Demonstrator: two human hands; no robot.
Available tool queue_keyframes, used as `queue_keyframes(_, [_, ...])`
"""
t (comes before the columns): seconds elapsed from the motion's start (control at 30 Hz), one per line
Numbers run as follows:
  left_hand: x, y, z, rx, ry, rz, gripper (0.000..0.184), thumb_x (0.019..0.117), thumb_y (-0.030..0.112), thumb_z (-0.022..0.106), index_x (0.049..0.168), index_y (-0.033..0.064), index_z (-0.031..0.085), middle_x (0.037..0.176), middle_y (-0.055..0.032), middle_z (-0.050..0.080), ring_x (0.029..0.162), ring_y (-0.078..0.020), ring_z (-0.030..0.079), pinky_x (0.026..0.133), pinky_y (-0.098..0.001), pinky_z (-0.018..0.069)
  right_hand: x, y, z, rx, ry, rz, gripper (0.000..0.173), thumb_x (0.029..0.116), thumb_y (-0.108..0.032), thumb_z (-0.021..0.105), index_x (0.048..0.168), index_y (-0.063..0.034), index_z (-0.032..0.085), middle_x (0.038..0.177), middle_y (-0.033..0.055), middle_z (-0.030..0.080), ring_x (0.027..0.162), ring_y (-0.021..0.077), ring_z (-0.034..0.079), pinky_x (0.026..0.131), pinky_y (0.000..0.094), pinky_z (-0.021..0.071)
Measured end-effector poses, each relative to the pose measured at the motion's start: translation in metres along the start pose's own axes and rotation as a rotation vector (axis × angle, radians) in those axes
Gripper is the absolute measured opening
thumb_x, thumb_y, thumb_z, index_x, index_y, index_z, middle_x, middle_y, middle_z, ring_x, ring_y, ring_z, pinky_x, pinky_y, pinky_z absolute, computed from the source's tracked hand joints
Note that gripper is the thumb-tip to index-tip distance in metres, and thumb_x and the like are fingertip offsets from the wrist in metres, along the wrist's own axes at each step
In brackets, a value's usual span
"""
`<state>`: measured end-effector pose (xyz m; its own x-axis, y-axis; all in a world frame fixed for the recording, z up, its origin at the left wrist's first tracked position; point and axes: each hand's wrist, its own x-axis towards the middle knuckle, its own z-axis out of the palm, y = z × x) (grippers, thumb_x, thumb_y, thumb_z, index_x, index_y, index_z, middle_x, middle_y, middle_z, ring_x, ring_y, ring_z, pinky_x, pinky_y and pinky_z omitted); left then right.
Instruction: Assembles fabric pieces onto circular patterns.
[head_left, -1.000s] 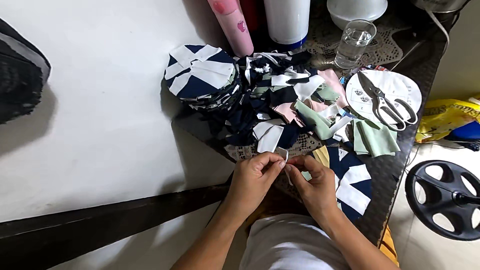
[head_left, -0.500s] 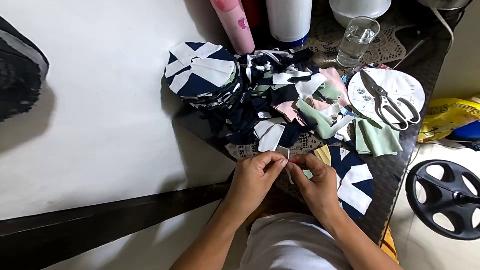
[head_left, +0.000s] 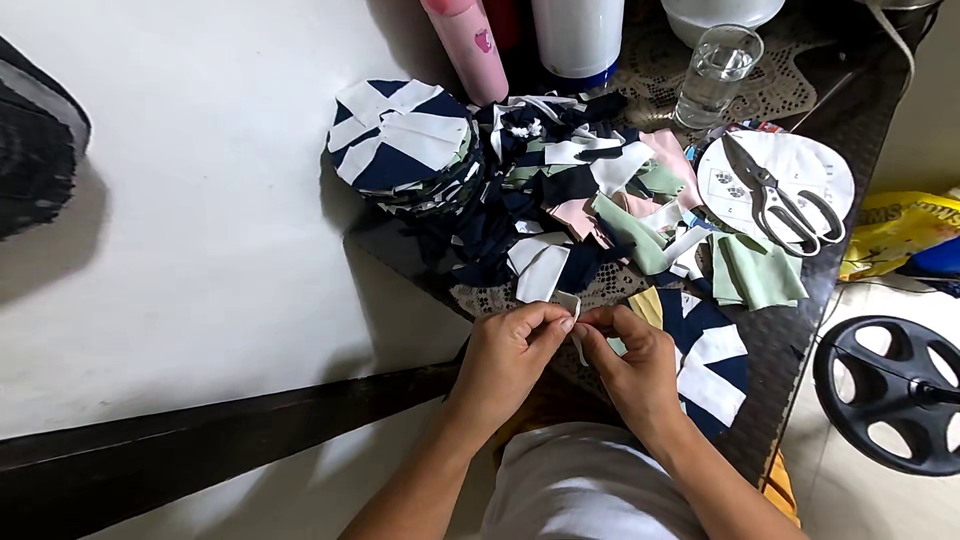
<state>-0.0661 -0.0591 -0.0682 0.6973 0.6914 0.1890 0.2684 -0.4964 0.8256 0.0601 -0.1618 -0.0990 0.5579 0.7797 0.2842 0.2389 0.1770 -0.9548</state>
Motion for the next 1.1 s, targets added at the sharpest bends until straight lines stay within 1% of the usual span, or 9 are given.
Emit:
queue_keyframes(0.4, [-0.002, 0.001, 0.006, -0.012, -0.003, 0.012, 0.016, 0.0959, 0.016, 0.062, 0.091, 0.0049, 0.073, 0.081, 0.0034, 0.07, 0.073, 0.0077, 0.063, 0.069, -0.0089, 0.0523, 0.003, -0.006, -0.005, 0.146, -0.038, 0.133, 0.01, 0.0945, -0.006, 0.066, 0.1, 0.0025, 0.07, 0.088, 0.0005, 0.073, 0.079, -0.0011, 0.069, 0.075, 0.0164, 0.0586])
queue_keyframes(0.53, [-0.002, 0.003, 0.009, -0.124, 0.017, 0.016, 0.015, 0.095, 0.015, 0.062, 0.091, 0.0042, 0.072, 0.081, 0.0031, 0.07, 0.074, 0.0067, 0.063, 0.068, -0.01, 0.0529, 0.007, -0.01, -0.011, 0.173, -0.088, 0.167, 0.011, 0.0964, -0.005, 0.063, 0.1, 0.0018, 0.071, 0.085, -0.0024, 0.073, 0.076, -0.0017, 0.068, 0.072, 0.017, 0.0584])
queue_keyframes(0.6, [-0.003, 0.004, 0.008, -0.238, 0.026, -0.017, 0.014, 0.0952, 0.015, 0.061, 0.091, 0.0054, 0.071, 0.08, 0.0056, 0.069, 0.072, 0.0057, 0.063, 0.066, -0.0117, 0.0534, 0.011, -0.012, -0.015, 0.166, -0.096, 0.143, 0.012, 0.0966, -0.005, 0.061, 0.096, 0.0007, 0.072, 0.081, -0.004, 0.073, 0.073, -0.0023, 0.068, 0.071, 0.0168, 0.0583])
queue_keyframes(0.73, [-0.008, 0.001, 0.011, -0.602, 0.113, -0.172, 0.011, 0.0961, 0.006, 0.055, 0.093, 0.0099, 0.066, 0.08, 0.0084, 0.069, 0.073, -0.0021, 0.068, 0.07, -0.0205, 0.0593, 0.027, -0.023, -0.032, 0.149, -0.11, 0.116, 0.012, 0.0974, -0.004, 0.059, 0.093, -0.0054, 0.07, 0.079, -0.0087, 0.069, 0.069, -0.0031, 0.063, 0.066, 0.0162, 0.055])
queue_keyframes(0.83, [-0.013, 0.002, 0.017, -0.766, 0.175, -0.373, 0.016, 0.0971, 0.003, 0.05, 0.092, 0.0096, 0.064, 0.077, 0.0056, 0.07, 0.069, -0.0052, 0.068, 0.067, -0.0221, 0.0595, 0.042, -0.034, -0.047, -0.07, -0.169, -0.003, 0.012, 0.096, -0.009, 0.062, 0.093, -0.003, 0.072, 0.081, -0.0059, 0.065, 0.068, -0.0069, 0.057, 0.061, 0.0092, 0.0485])
queue_keyframes(0.9, [-0.018, 0.009, 0.019, -0.882, 0.107, -0.489, 0.016, 0.1019, 0.003, 0.047, 0.097, 0.0079, 0.062, 0.08, 0.0031, 0.071, 0.072, -0.0074, 0.07, 0.069, -0.024, 0.0605, 0.049, -0.043, -0.052, -0.243, -0.225, -0.088, 0.014, 0.0937, -0.011, 0.064, 0.094, -0.0024, 0.075, 0.083, -0.0024, 0.065, 0.066, -0.0074, 0.054, 0.06, 0.0073, 0.0456])
queue_keyframes(0.97, [-0.024, 0.009, 0.023, -1.062, -0.008, -0.554, 0.023, 0.1058, 0.007, 0.04, 0.1, 0.0092, 0.062, 0.086, -0.0002, 0.075, 0.078, -0.01, 0.073, 0.073, -0.0255, 0.0615, 0.054, -0.054, -0.055, -0.287, -0.317, -0.114, 0.014, 0.0921, -0.007, 0.064, 0.096, -0.0039, 0.076, 0.085, -0.0012, 0.068, 0.066, -0.0055, 0.056, 0.059, 0.0092, 0.0485])
queue_keyframes(1.03, [-0.027, 0.005, 0.029, -1.276, -0.121, -0.593, 0.036, 0.1084, 0.017, 0.031, 0.105, 0.0096, 0.066, 0.096, -0.0037, 0.077, 0.085, -0.0133, 0.075, 0.077, -0.0273, 0.0617, 0.056, -0.063, -0.059, -0.262, -0.463, -0.156, 0.014, 0.0926, -0.005, 0.062, 0.098, -0.004, 0.075, 0.09, 0.0015, 0.072, 0.074, -0.0011, 0.066, 0.068, 0.0137, 0.0565])
queue_keyframes(1.1, [-0.024, 0.007, 0.029, -1.455, -0.231, -0.617, 0.051, 0.1102, 0.033, 0.023, 0.106, 0.0123, 0.069, 0.099, -0.0039, 0.077, 0.09, -0.0146, 0.075, 0.078, -0.0292, 0.0616, 0.057, -0.072, -0.064, -0.231, -0.61, -0.226, 0.013, 0.0931, -0.007, 0.062, 0.097, -0.0035, 0.074, 0.096, 0.0035, 0.074, 0.088, 0.0018, 0.069, 0.08, 0.0159, 0.0572])
